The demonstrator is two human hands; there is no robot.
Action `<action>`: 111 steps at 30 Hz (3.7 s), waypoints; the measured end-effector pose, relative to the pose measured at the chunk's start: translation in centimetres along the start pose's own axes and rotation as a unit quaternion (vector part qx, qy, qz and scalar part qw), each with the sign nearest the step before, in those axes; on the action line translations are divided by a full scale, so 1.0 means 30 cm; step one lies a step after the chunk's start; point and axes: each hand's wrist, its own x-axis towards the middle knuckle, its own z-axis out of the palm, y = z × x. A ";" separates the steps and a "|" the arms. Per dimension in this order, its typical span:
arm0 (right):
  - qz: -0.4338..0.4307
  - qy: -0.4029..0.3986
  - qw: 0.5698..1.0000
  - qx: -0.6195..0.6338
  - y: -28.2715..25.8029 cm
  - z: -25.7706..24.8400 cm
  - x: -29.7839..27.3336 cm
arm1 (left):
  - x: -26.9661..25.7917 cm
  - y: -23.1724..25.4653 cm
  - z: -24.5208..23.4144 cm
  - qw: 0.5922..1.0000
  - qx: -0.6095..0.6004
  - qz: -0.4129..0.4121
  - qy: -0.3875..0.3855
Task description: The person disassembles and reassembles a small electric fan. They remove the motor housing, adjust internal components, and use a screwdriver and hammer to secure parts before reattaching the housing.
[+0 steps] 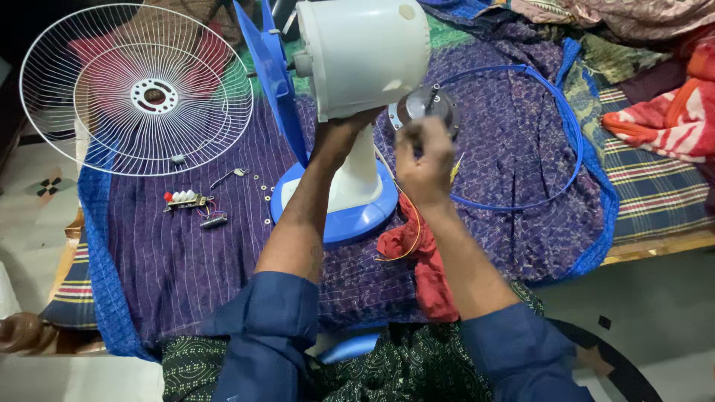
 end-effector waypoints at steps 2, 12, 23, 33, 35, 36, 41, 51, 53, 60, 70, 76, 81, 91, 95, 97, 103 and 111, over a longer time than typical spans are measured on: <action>0.117 -0.087 0.989 -0.003 0.081 0.044 -0.057 | -0.002 0.018 0.007 1.000 -0.018 0.005 -0.002; 0.247 -0.186 0.950 0.029 0.273 0.160 -0.126 | -0.008 0.001 -0.004 0.999 -0.043 0.020 -0.011; 0.038 -0.111 0.990 -0.077 0.297 0.140 -0.112 | -0.004 -0.017 -0.012 1.000 -0.017 0.011 0.001; 0.070 -0.107 0.989 -0.078 0.343 0.211 -0.191 | 0.008 -0.051 -0.012 0.998 0.025 -0.055 -0.003; 0.093 -0.132 0.985 -0.065 0.351 0.243 -0.169 | 0.021 -0.031 -0.019 0.999 0.029 0.000 -0.021; 0.114 -0.155 0.980 -0.059 0.355 0.244 -0.176 | 0.015 -0.029 -0.023 0.999 0.030 0.022 -0.031; 0.125 -0.157 0.980 -0.007 0.393 0.166 -0.254 | 0.020 -0.036 -0.020 0.999 0.008 0.023 -0.044; 0.091 -0.162 0.980 -0.075 0.517 0.102 -0.305 | 0.002 0.010 -0.023 0.998 0.061 0.013 -0.019; 0.091 -0.160 0.981 -0.067 0.512 0.102 -0.312 | 0.004 0.012 -0.023 0.998 0.067 0.004 -0.013; 0.089 -0.143 0.984 -0.058 0.470 0.078 -0.319 | 0.002 0.018 -0.027 0.996 0.072 -0.058 -0.006; 0.074 -0.118 0.988 -0.070 0.462 0.076 -0.337 | 0.009 0.007 -0.032 0.999 0.043 -0.020 -0.007; 0.211 -0.070 0.974 0.036 0.478 0.073 -0.352 | 0.020 -0.003 -0.029 0.999 0.045 -0.018 -0.006; 0.208 -0.098 0.973 0.004 0.481 0.063 -0.357 | 0.016 0.012 -0.033 0.998 0.058 -0.019 -0.031; 0.101 -0.131 0.986 0.008 0.424 0.065 -0.359 | 0.011 0.026 -0.022 0.999 0.013 -0.009 -0.037; 0.094 -0.125 0.987 -0.028 0.403 0.062 -0.348 | 0.007 0.026 -0.021 0.999 0.032 -0.023 -0.022; 0.071 -0.116 0.988 -0.074 0.365 0.053 -0.337 | 0.005 0.024 -0.023 0.999 0.038 -0.028 -0.023; 0.010 0.003 1.000 -0.008 0.091 -0.054 -0.249 | 0.023 0.013 -0.032 0.998 0.015 -0.035 -0.044; -0.167 -0.031 0.925 0.340 -0.449 -0.429 -0.120 | 0.027 0.027 -0.039 0.995 0.094 -0.024 -0.028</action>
